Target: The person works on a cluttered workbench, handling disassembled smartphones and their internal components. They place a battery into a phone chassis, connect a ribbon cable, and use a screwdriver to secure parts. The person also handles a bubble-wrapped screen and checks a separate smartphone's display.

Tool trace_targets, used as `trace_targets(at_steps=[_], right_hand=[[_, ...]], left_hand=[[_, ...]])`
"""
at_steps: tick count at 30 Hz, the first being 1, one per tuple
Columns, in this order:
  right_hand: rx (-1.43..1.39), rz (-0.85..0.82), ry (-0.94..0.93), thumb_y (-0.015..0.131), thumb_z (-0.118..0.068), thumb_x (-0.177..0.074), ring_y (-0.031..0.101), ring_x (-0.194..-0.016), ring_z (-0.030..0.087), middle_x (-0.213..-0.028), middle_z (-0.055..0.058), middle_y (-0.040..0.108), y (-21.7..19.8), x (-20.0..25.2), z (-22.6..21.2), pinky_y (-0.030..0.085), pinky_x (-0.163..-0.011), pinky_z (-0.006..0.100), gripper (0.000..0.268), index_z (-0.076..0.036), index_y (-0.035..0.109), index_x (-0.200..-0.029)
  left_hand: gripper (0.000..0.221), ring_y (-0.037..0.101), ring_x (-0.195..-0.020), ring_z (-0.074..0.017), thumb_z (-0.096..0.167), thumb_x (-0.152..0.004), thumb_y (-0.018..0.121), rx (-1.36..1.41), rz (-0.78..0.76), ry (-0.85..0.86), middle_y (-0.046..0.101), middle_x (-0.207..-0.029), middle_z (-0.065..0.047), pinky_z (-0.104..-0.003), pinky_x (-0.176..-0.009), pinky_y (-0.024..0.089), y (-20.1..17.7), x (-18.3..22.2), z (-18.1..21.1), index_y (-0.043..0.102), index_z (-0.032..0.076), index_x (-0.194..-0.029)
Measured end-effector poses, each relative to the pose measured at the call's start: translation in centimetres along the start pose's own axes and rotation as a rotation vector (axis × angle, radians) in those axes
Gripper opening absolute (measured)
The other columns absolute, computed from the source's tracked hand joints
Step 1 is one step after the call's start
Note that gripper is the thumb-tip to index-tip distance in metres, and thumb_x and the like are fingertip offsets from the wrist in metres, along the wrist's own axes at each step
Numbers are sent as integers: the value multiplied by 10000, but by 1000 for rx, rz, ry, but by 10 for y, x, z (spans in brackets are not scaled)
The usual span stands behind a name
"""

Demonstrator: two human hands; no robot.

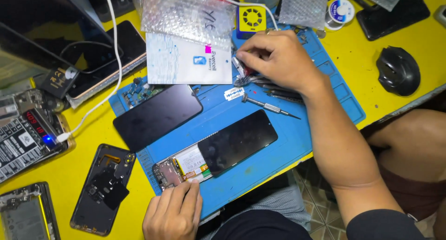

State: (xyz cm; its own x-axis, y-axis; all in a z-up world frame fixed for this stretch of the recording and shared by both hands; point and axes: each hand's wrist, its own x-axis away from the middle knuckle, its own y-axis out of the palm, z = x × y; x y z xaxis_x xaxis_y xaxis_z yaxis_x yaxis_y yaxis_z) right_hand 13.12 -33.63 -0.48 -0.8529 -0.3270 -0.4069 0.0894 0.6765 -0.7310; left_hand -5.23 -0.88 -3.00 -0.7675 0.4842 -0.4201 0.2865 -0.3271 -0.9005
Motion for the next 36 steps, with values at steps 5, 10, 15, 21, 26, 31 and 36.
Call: trace_targets(at_steps=[5,10,15,21,26,31,36], right_hand=[[25,22,15,746,-149,-1020,687,-749,179,-851,46,766,1,1,5,519,-748,339,104,-54,782,-1041],[-3,13,86,742,-167,-1004,666,-760,168,-846,40,748,0,0,3,513,-716,326,103,-75,785,-1022],[-14,25,94,746,-169,-993,653,-748,169,-848,47,743,1,0,4,508,-698,322,111,-76,785,-1039],[-28,13,105,742,-167,-997,646,-765,173,-842,34,735,4,2,4,501,-721,328,87,-95,779,-1028],[-38,16,92,744,-152,-993,660,-767,171,-847,29,753,5,0,4,503,-735,331,67,-97,776,-1012],[-45,-2,112,733,-169,-1002,651,-764,171,-858,29,748,4,0,5,501,-742,335,89,-93,775,-1020],[-22,4,90,747,-160,-1007,649,-767,182,-854,42,737,5,2,7,504,-737,340,86,-88,782,-1038]], left_hand=[[76,626,-667,-199,209,-910,752,-16,27,44,736,-872,-12,-332,-519,420,5,2,-5,772,143,-876],[191,679,-752,-186,309,-882,772,-40,-154,41,769,-950,-27,-308,-528,480,16,22,-14,799,147,-979],[324,709,-802,-196,424,-873,769,-28,-293,24,779,-1017,-54,-317,-540,542,32,39,-25,791,168,-1070],[322,704,-802,-189,413,-874,767,-17,-303,10,781,-1035,-54,-308,-534,535,30,40,-24,791,164,-1076],[255,680,-771,-193,363,-888,754,-41,-227,23,769,-986,-34,-317,-541,518,27,36,-22,793,160,-1037],[217,688,-760,-179,345,-878,774,-34,-188,1,782,-963,-31,-303,-538,511,21,27,-15,811,156,-979],[175,679,-722,-182,298,-859,815,-14,-87,-19,779,-914,-40,-297,-519,475,10,15,-5,806,134,-920]])
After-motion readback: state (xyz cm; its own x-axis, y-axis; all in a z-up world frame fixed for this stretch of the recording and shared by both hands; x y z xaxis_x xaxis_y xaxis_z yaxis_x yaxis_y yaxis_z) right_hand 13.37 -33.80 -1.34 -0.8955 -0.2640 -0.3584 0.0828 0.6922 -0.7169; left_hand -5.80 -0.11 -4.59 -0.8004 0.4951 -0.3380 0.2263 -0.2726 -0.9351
